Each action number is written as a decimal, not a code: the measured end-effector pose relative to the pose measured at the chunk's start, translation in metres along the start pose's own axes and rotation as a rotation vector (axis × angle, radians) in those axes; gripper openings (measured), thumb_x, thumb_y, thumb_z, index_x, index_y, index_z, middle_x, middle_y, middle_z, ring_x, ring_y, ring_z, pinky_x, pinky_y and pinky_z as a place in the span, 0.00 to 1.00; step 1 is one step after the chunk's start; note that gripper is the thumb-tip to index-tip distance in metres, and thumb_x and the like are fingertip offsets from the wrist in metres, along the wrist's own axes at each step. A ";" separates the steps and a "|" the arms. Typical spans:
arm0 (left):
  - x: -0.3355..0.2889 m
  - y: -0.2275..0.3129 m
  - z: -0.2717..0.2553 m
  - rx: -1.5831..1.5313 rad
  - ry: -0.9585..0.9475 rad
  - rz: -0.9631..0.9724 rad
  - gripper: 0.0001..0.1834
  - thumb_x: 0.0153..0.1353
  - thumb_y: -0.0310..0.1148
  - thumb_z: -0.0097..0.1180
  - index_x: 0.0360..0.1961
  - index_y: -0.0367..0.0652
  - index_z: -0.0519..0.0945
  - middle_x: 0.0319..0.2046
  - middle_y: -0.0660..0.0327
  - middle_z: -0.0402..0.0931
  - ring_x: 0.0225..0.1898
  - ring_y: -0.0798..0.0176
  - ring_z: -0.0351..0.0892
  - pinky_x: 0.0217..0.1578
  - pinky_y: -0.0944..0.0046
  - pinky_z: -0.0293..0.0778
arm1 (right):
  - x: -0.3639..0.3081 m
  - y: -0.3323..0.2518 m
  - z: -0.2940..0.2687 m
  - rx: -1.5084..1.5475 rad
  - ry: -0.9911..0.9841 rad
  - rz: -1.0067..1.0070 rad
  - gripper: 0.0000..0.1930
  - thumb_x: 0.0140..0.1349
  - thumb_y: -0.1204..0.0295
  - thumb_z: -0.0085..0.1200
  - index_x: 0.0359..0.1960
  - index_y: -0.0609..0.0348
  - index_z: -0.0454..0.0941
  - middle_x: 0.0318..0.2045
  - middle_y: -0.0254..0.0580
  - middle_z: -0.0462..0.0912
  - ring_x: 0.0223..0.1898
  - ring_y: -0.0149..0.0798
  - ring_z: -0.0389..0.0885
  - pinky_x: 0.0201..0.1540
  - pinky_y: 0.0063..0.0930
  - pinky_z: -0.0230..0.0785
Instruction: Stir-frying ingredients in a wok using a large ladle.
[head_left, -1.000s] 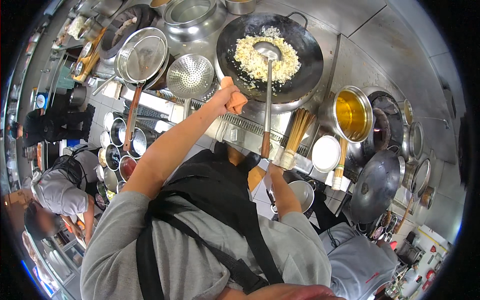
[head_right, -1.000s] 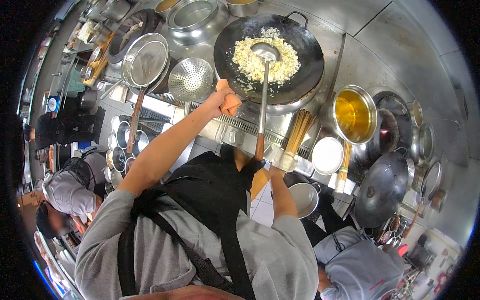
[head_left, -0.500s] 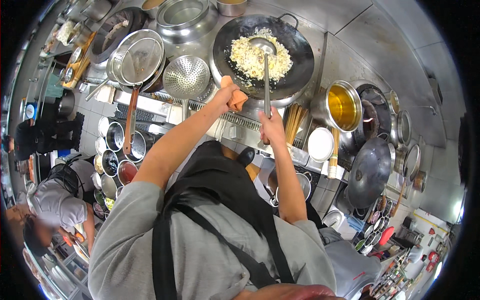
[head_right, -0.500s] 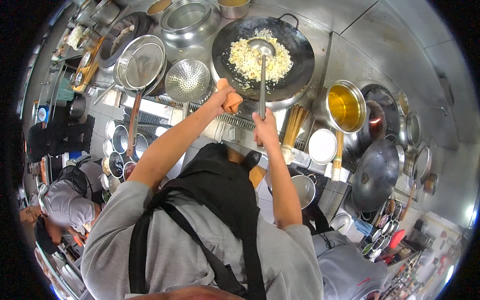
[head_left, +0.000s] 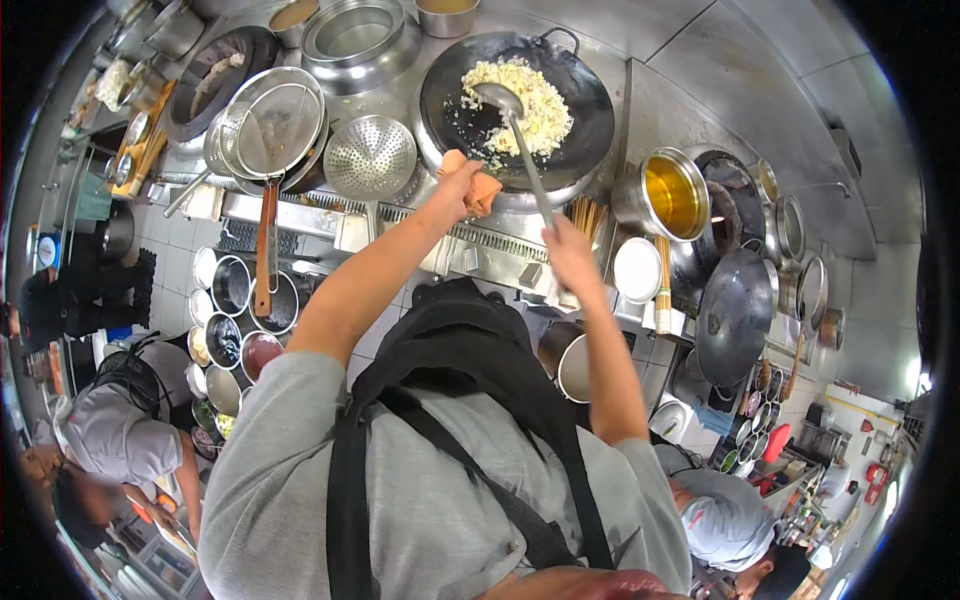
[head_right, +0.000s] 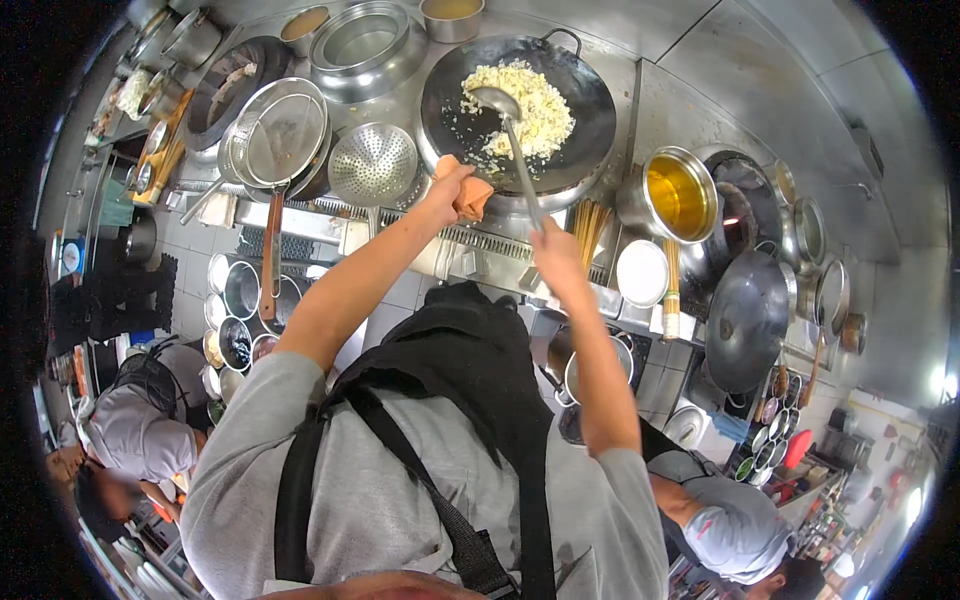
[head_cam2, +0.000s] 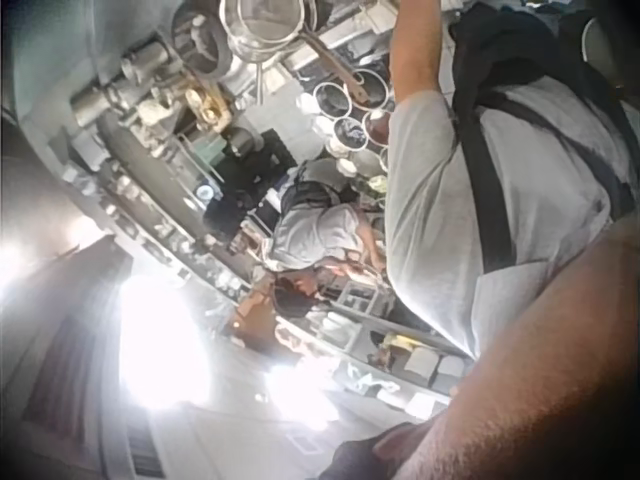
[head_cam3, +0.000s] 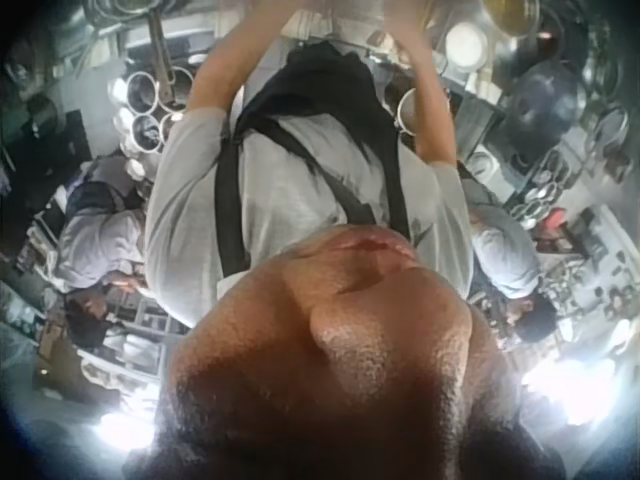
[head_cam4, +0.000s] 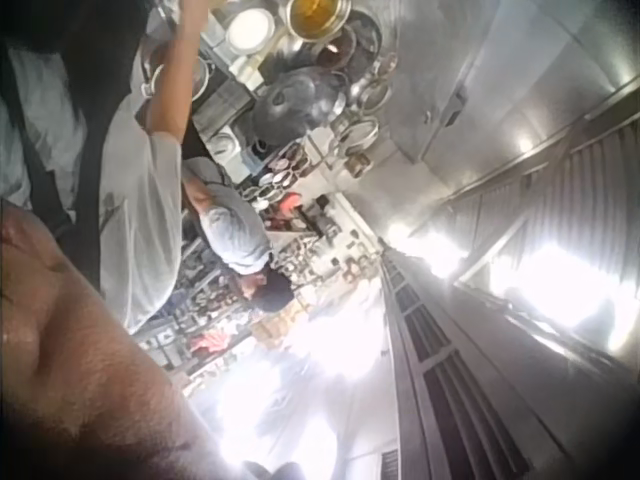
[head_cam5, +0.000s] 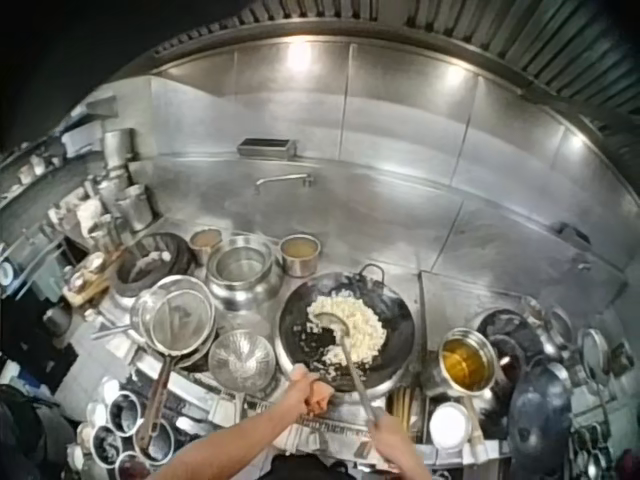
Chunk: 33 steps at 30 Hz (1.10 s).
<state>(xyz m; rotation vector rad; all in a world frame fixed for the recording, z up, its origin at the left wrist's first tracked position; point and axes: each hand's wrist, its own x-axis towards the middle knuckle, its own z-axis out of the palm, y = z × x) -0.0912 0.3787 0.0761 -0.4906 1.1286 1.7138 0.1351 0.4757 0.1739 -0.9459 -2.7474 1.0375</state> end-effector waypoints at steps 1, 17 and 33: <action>0.000 0.001 0.001 -0.036 -0.007 -0.018 0.13 0.59 0.34 0.58 0.40 0.39 0.73 0.31 0.54 0.79 0.29 0.53 0.82 0.25 0.51 0.79 | -0.021 0.003 -0.027 -0.064 0.011 -0.102 0.21 0.65 0.62 0.49 0.54 0.63 0.71 0.29 0.60 0.80 0.31 0.60 0.78 0.35 0.47 0.68; 0.001 -0.036 -0.072 0.167 -0.217 0.034 0.08 0.59 0.30 0.48 0.38 0.39 0.72 0.32 0.54 0.77 0.28 0.54 0.82 0.26 0.51 0.80 | -0.058 0.022 -0.066 -0.309 -0.148 0.094 0.19 0.65 0.65 0.48 0.55 0.58 0.69 0.34 0.66 0.80 0.40 0.66 0.78 0.44 0.56 0.68; -0.001 -0.050 -0.093 0.145 -0.258 -0.042 0.09 0.62 0.33 0.48 0.38 0.40 0.75 0.30 0.58 0.79 0.31 0.58 0.82 0.30 0.54 0.80 | -0.044 0.059 -0.066 0.048 -0.021 0.034 0.15 0.61 0.67 0.53 0.43 0.66 0.74 0.27 0.55 0.77 0.29 0.49 0.79 0.33 0.37 0.69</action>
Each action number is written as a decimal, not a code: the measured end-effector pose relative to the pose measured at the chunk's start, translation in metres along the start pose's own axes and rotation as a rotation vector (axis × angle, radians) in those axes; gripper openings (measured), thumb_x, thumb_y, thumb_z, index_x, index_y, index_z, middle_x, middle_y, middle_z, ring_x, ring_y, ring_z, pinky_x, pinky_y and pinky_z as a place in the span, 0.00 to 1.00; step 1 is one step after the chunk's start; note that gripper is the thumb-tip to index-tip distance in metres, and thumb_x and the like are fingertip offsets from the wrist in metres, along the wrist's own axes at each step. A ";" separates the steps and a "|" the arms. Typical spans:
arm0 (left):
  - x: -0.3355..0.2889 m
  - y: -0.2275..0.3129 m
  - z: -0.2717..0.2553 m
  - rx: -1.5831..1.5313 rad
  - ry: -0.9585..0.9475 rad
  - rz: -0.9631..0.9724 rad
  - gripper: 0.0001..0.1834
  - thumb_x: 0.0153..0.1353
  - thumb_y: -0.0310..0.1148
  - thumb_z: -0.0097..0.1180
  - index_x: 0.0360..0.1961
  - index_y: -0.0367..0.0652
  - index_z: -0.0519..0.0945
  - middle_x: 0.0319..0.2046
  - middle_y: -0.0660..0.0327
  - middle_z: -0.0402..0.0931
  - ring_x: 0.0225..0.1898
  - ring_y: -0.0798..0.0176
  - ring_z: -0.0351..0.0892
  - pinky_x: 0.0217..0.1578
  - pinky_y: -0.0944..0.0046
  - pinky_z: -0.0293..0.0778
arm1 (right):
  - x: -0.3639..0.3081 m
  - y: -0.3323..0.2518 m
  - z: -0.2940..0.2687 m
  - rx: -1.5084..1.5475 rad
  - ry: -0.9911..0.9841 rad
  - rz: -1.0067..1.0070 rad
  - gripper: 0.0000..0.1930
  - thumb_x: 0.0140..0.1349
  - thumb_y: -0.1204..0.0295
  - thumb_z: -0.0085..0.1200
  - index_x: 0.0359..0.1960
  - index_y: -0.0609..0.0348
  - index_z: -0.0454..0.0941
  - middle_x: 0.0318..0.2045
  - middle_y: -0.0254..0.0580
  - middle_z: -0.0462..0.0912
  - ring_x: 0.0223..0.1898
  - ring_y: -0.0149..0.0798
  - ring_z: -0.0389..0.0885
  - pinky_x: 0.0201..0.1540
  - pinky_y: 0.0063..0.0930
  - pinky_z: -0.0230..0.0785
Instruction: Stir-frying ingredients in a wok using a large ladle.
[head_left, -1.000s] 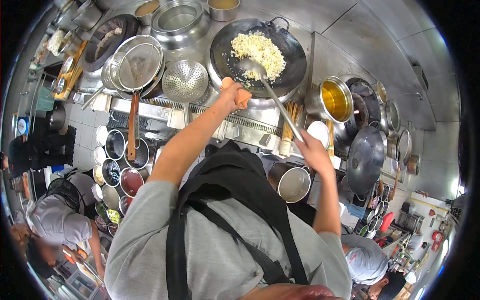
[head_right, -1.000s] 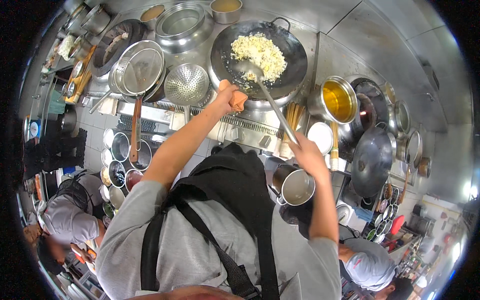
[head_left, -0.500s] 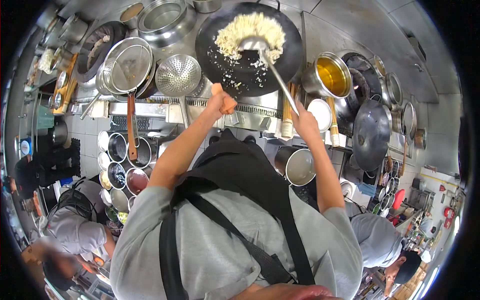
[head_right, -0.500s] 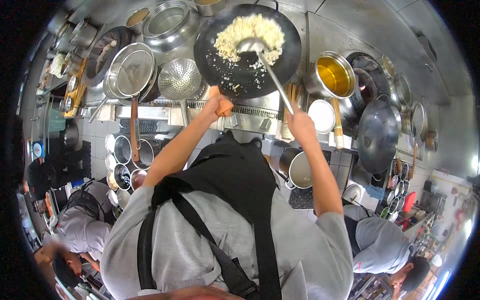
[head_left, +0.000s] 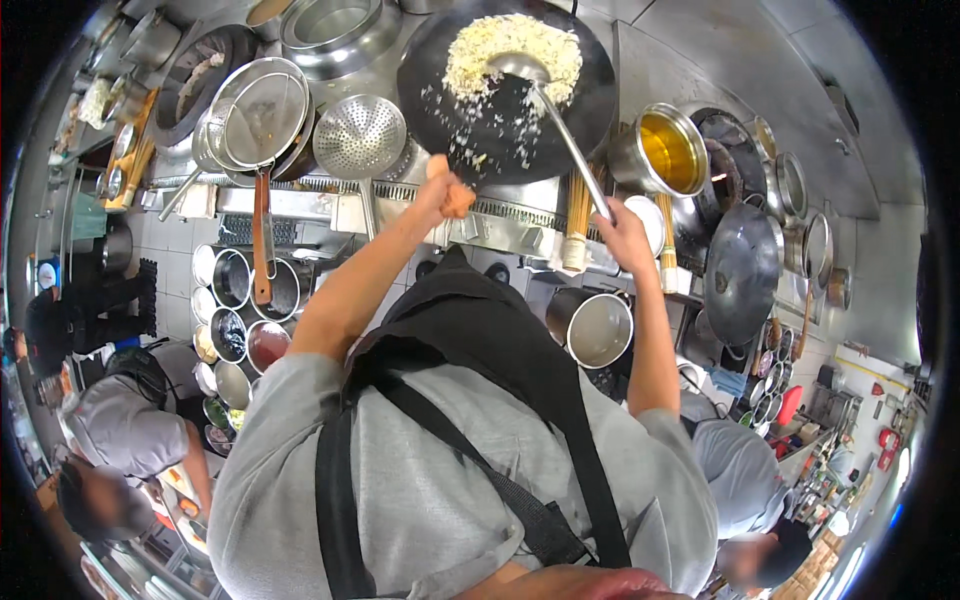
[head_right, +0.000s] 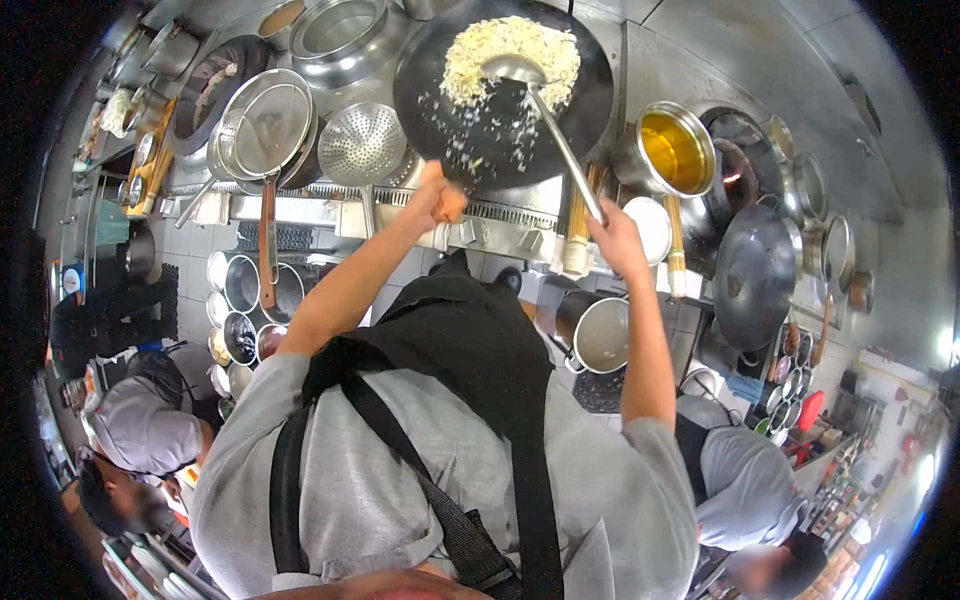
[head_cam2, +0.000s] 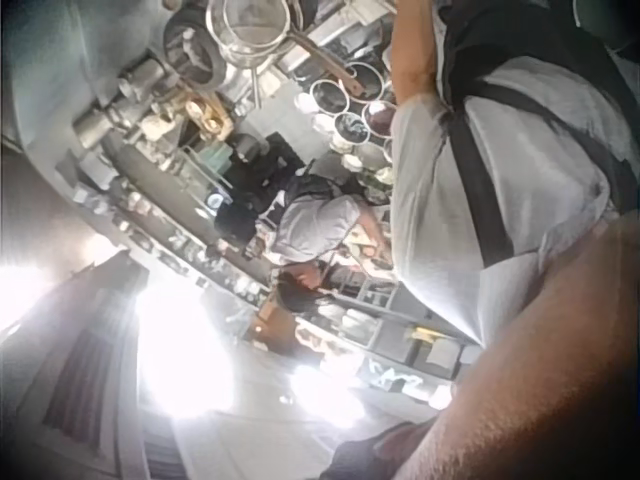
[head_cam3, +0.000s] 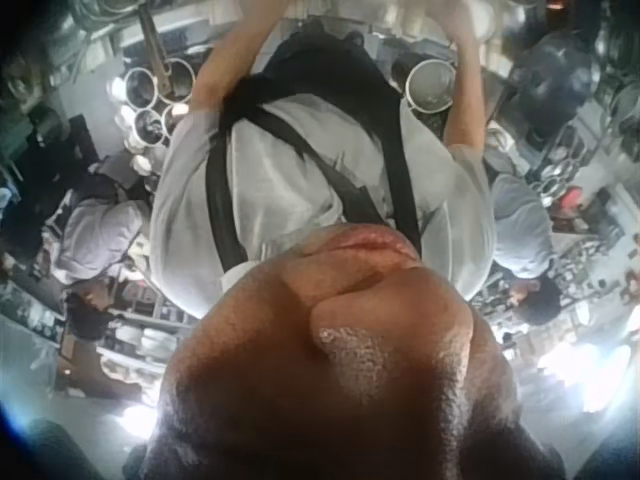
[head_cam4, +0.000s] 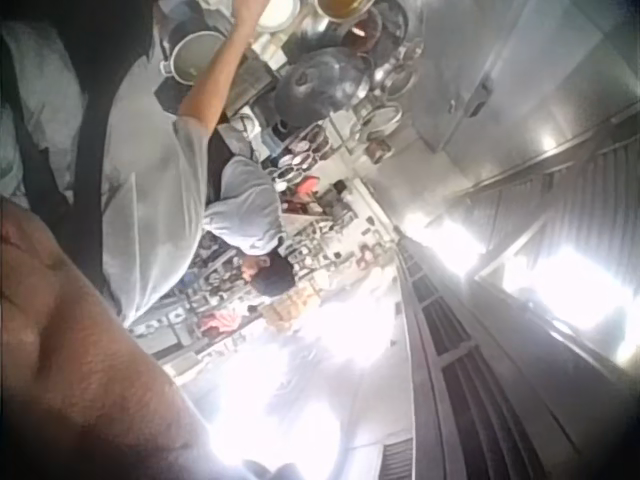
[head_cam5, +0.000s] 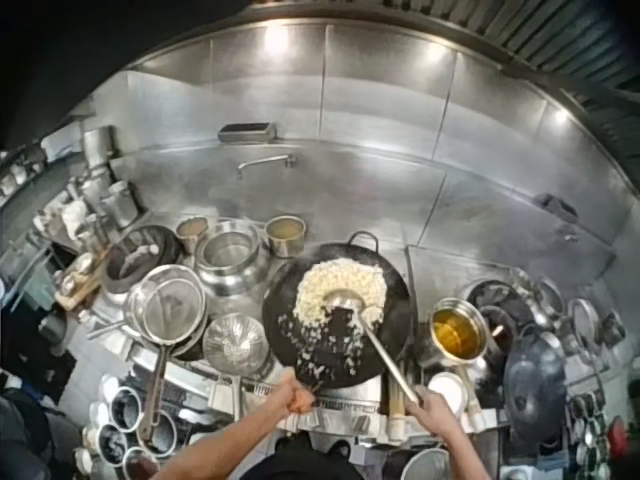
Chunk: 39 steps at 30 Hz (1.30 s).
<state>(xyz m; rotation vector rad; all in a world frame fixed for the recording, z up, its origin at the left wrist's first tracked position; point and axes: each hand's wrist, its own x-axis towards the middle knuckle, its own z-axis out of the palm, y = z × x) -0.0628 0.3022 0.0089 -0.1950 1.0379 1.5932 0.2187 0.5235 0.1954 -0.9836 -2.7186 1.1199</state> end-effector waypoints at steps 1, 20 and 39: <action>0.012 -0.019 -0.033 -0.130 -0.111 -0.004 0.09 0.61 0.33 0.48 0.39 0.40 0.76 0.31 0.58 0.79 0.32 0.59 0.82 0.29 0.54 0.80 | -0.002 0.001 -0.005 0.033 -0.030 0.005 0.14 0.61 0.68 0.52 0.43 0.65 0.74 0.24 0.52 0.77 0.27 0.46 0.79 0.31 0.35 0.68; 0.051 0.047 0.065 -0.176 0.120 0.186 0.10 0.56 0.27 0.53 0.38 0.34 0.70 0.28 0.53 0.76 0.27 0.51 0.82 0.26 0.51 0.81 | 0.090 -0.049 0.072 0.813 -0.050 0.354 0.12 0.71 0.60 0.44 0.42 0.57 0.69 0.16 0.32 0.67 0.10 0.26 0.63 0.09 0.25 0.60; 0.053 0.047 0.078 -0.151 0.121 0.141 0.09 0.57 0.29 0.54 0.37 0.37 0.71 0.27 0.55 0.76 0.25 0.54 0.81 0.24 0.53 0.79 | 0.172 -0.033 0.091 0.737 0.109 0.201 0.13 0.70 0.61 0.43 0.34 0.57 0.67 0.15 0.33 0.67 0.11 0.29 0.66 0.11 0.28 0.62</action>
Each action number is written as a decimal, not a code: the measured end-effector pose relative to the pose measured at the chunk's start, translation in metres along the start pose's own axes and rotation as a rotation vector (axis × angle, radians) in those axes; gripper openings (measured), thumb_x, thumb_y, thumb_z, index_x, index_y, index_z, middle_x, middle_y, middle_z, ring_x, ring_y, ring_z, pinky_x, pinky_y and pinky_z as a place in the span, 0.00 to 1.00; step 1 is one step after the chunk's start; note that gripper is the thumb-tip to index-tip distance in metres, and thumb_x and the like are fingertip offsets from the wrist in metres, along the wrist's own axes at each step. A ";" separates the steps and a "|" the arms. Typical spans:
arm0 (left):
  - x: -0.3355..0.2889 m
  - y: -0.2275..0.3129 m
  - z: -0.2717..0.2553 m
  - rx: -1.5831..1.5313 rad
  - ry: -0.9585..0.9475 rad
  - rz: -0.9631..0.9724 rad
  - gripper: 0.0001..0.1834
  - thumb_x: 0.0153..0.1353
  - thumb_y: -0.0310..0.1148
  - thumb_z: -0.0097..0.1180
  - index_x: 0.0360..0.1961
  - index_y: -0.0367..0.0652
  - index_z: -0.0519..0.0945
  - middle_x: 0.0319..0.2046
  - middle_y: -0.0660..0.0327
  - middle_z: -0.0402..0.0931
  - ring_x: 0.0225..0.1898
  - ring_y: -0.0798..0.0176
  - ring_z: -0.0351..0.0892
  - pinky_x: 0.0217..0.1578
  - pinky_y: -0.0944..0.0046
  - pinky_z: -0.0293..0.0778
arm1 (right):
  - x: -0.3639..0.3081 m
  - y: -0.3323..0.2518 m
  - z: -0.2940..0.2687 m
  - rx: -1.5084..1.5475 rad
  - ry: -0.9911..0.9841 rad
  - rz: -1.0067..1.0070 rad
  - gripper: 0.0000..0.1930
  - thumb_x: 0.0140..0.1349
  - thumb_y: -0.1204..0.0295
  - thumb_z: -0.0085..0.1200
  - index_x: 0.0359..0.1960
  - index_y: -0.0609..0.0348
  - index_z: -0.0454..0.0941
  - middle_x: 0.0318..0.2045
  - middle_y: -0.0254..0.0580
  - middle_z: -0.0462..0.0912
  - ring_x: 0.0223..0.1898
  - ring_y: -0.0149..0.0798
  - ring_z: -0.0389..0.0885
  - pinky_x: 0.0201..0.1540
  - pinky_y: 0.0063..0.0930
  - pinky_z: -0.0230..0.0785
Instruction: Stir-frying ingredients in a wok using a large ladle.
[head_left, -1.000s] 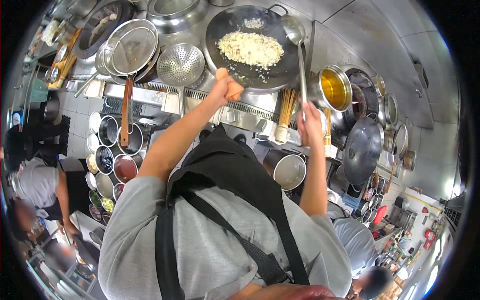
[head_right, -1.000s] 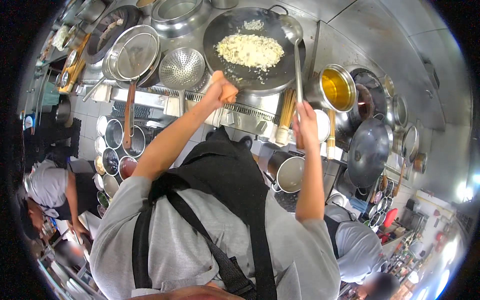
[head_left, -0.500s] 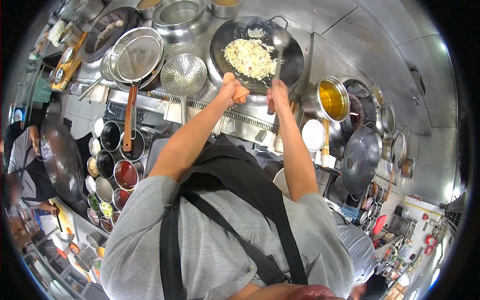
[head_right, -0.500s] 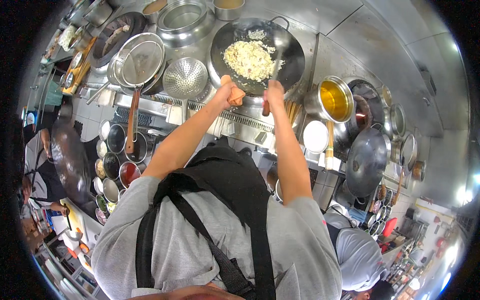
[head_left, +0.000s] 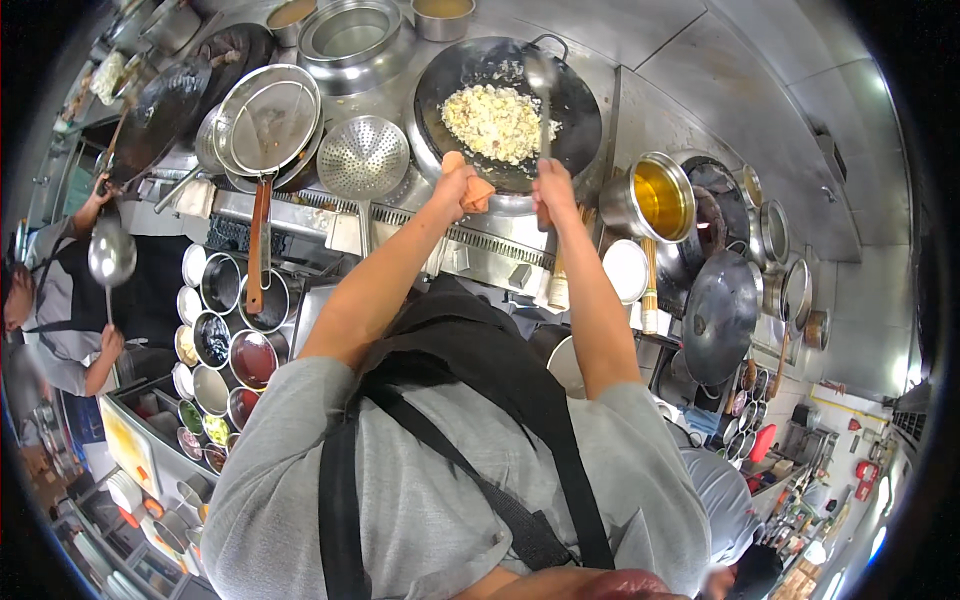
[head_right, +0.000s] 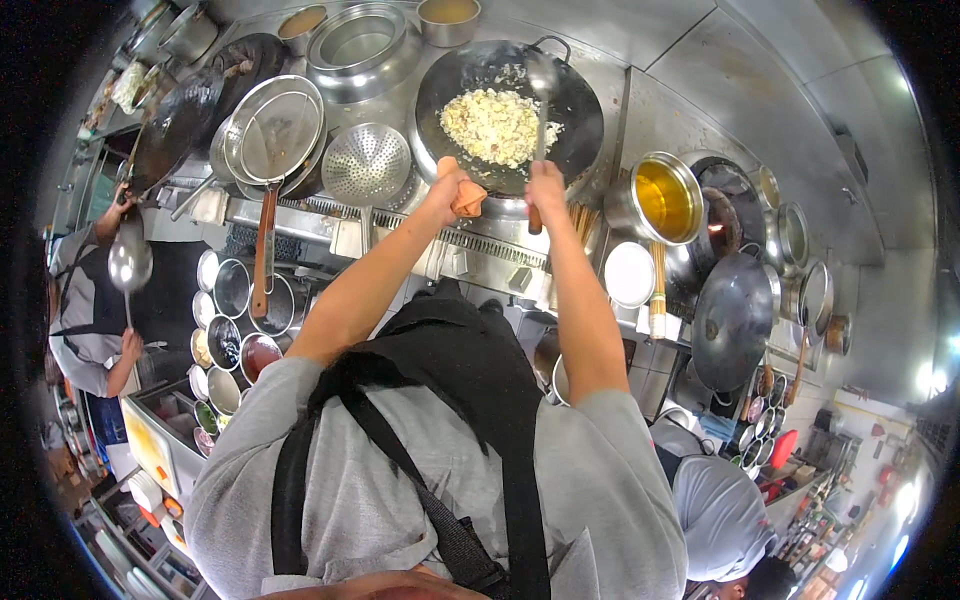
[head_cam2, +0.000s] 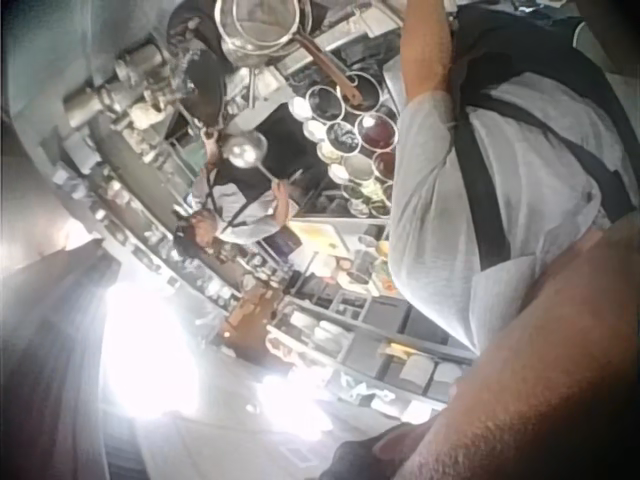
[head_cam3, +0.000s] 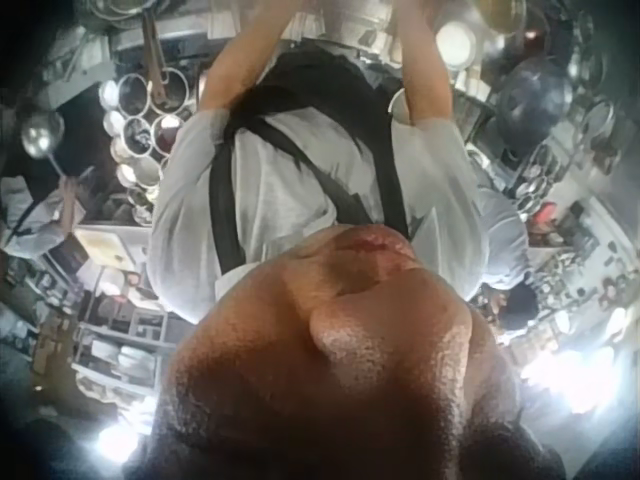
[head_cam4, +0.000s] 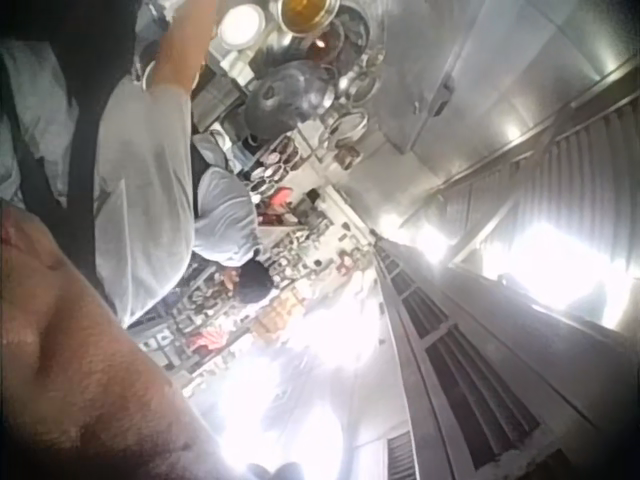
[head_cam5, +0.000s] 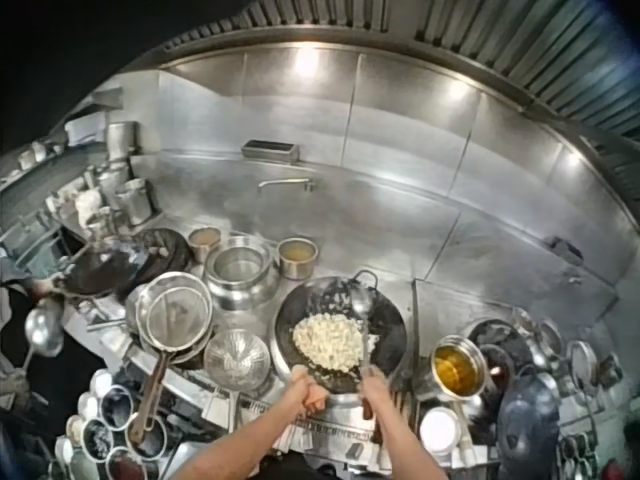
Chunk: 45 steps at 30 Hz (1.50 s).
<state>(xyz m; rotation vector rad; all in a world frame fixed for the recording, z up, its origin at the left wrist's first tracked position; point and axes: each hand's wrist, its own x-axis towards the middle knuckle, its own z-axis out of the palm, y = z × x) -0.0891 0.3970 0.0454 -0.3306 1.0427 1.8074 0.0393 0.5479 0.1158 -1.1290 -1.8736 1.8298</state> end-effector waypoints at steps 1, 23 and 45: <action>0.001 0.000 -0.004 0.002 0.005 0.003 0.09 0.57 0.29 0.54 0.37 0.37 0.71 0.27 0.55 0.76 0.25 0.54 0.81 0.24 0.53 0.79 | -0.004 0.000 0.013 -0.100 -0.046 -0.028 0.12 0.70 0.61 0.44 0.35 0.57 0.68 0.15 0.34 0.67 0.11 0.30 0.66 0.12 0.28 0.62; -0.065 -0.052 -0.089 0.057 0.137 -0.213 0.08 0.60 0.29 0.50 0.39 0.37 0.72 0.30 0.52 0.78 0.27 0.52 0.82 0.18 0.51 0.77 | -0.145 0.026 -0.086 -0.940 0.055 -0.317 0.21 0.65 0.64 0.52 0.58 0.55 0.68 0.24 0.61 0.79 0.27 0.60 0.79 0.30 0.41 0.70; -0.042 -0.008 -0.043 -0.092 -0.165 -0.055 0.05 0.59 0.26 0.48 0.34 0.35 0.71 0.27 0.50 0.76 0.24 0.50 0.79 0.23 0.49 0.78 | -0.223 -0.115 -0.070 0.584 -0.398 -0.129 0.37 0.64 0.50 0.53 0.67 0.62 0.58 0.62 0.54 0.63 0.59 0.52 0.72 0.51 0.36 0.73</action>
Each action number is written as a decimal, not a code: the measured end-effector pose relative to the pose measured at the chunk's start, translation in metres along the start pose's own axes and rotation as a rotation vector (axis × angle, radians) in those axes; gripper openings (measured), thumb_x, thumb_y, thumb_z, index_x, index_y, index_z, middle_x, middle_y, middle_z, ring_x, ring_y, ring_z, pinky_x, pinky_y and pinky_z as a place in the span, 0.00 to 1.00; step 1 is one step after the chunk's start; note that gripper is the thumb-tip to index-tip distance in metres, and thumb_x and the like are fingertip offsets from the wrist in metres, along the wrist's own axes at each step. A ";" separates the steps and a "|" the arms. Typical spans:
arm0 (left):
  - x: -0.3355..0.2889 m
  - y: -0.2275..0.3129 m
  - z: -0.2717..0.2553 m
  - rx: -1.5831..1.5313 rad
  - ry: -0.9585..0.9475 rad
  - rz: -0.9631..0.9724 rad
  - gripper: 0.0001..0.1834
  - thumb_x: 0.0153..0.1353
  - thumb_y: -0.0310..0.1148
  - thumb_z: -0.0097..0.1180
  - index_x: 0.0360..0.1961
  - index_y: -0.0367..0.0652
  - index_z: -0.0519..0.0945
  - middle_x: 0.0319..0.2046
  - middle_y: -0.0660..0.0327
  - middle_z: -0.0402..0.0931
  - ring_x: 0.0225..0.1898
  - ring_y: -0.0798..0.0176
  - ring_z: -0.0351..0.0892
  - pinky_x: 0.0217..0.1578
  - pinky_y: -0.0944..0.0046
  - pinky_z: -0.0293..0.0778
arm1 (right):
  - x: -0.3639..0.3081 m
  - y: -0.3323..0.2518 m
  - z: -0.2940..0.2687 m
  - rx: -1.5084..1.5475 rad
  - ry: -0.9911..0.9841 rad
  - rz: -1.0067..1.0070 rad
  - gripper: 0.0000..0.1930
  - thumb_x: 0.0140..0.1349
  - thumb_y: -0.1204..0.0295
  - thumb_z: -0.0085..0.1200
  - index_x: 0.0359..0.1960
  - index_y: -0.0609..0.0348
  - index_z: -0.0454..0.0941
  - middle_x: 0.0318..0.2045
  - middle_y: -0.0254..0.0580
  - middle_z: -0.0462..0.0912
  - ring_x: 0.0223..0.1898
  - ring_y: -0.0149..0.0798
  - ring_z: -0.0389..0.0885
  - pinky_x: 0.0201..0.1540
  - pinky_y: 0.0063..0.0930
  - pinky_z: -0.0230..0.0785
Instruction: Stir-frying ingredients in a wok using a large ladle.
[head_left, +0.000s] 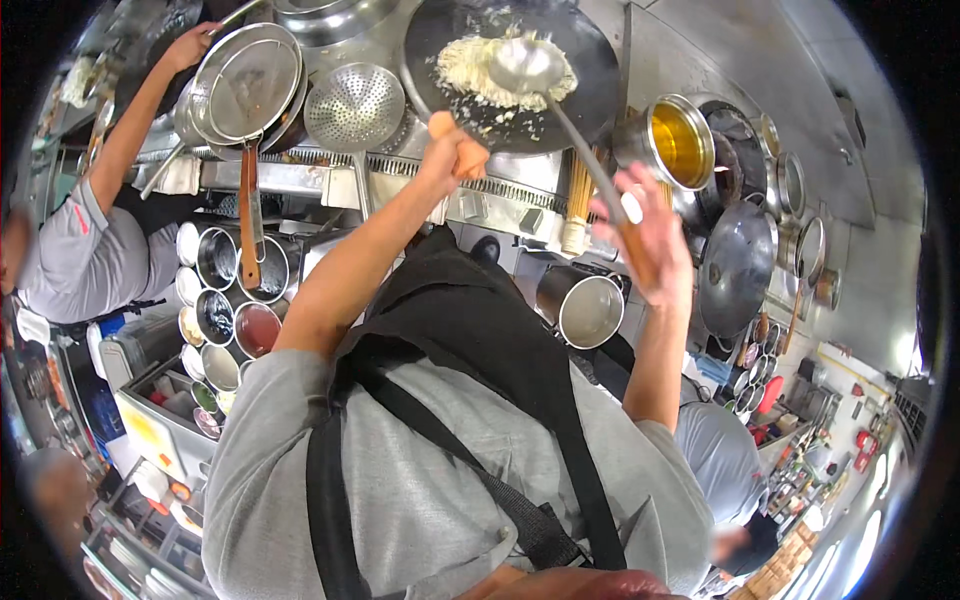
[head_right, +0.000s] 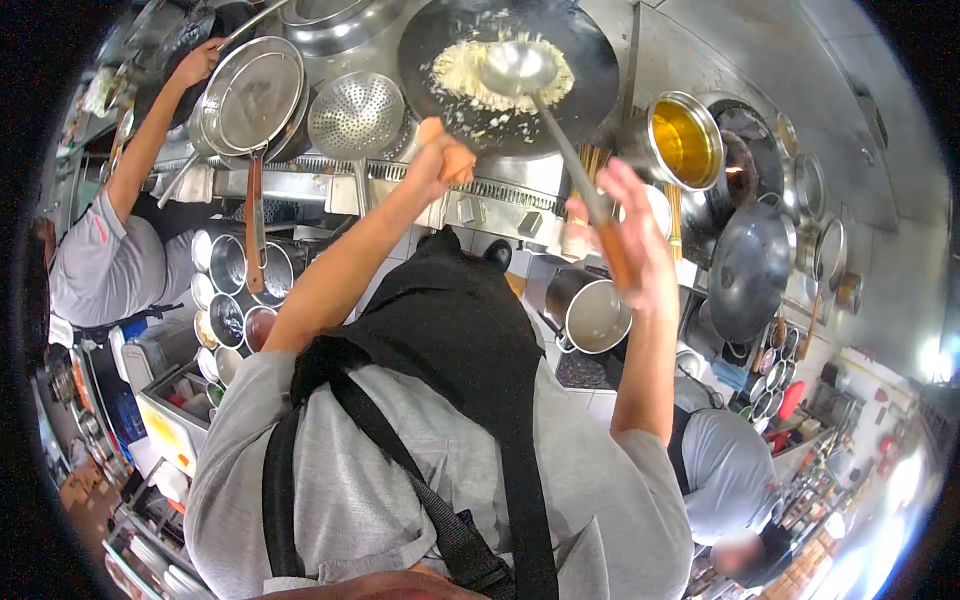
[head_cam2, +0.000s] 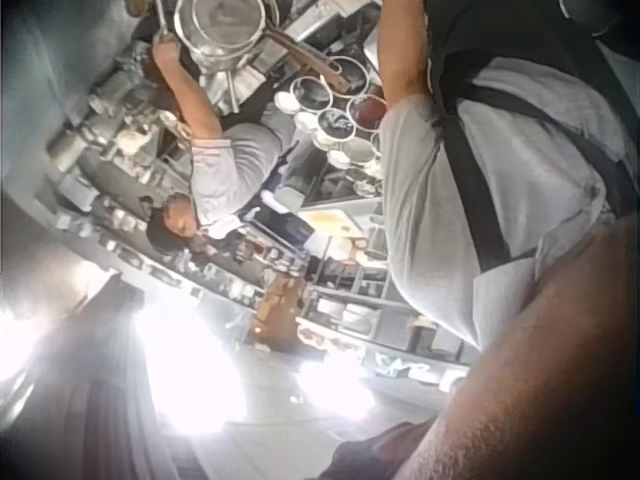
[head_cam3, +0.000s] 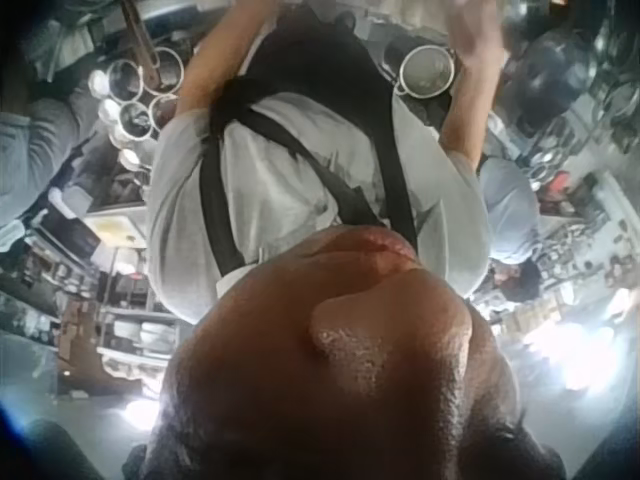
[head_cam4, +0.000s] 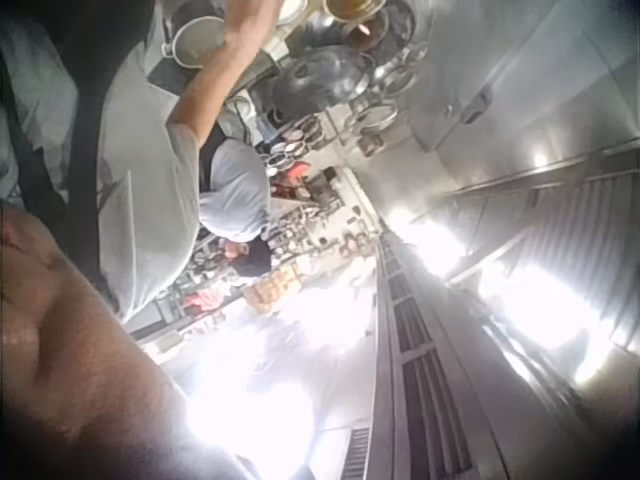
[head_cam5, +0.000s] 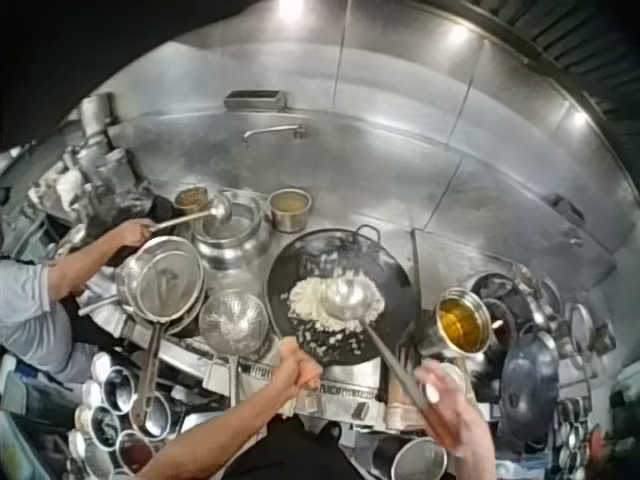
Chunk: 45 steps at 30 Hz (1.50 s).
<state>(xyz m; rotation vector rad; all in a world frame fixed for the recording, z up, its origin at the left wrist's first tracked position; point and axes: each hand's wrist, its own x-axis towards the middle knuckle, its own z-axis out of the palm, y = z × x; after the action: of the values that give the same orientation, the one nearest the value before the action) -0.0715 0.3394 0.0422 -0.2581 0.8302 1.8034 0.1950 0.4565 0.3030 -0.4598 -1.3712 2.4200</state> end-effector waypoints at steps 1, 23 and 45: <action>0.018 0.005 0.001 -0.022 0.084 -0.009 0.06 0.60 0.26 0.49 0.35 0.35 0.70 0.26 0.50 0.74 0.24 0.49 0.79 0.22 0.48 0.78 | 0.012 -0.008 0.006 -0.148 -0.105 -0.089 0.35 0.63 0.52 0.55 0.65 0.62 0.61 0.63 0.53 0.64 0.58 0.52 0.72 0.52 0.37 0.72; -0.086 0.019 0.004 0.250 0.056 -0.091 0.09 0.63 0.40 0.55 0.36 0.46 0.76 0.24 0.64 0.77 0.20 0.65 0.78 0.17 0.63 0.73 | 0.209 -0.074 0.053 -0.185 0.052 -0.932 0.12 0.57 0.74 0.40 0.15 0.58 0.64 0.10 0.36 0.63 0.12 0.29 0.59 0.15 0.26 0.53; 0.038 0.029 0.020 0.251 0.198 -0.116 0.18 0.65 0.49 0.50 0.42 0.44 0.74 0.33 0.60 0.80 0.33 0.58 0.82 0.30 0.53 0.79 | 0.184 0.049 0.080 -0.420 0.112 -1.038 0.05 0.59 0.83 0.46 0.25 0.66 0.72 0.18 0.37 0.72 0.19 0.29 0.69 0.23 0.25 0.62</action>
<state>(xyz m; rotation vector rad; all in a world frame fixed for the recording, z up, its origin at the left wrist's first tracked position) -0.1081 0.3752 0.0478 -0.3181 1.1478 1.5640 -0.0103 0.4504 0.2778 0.0551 -1.5300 1.2648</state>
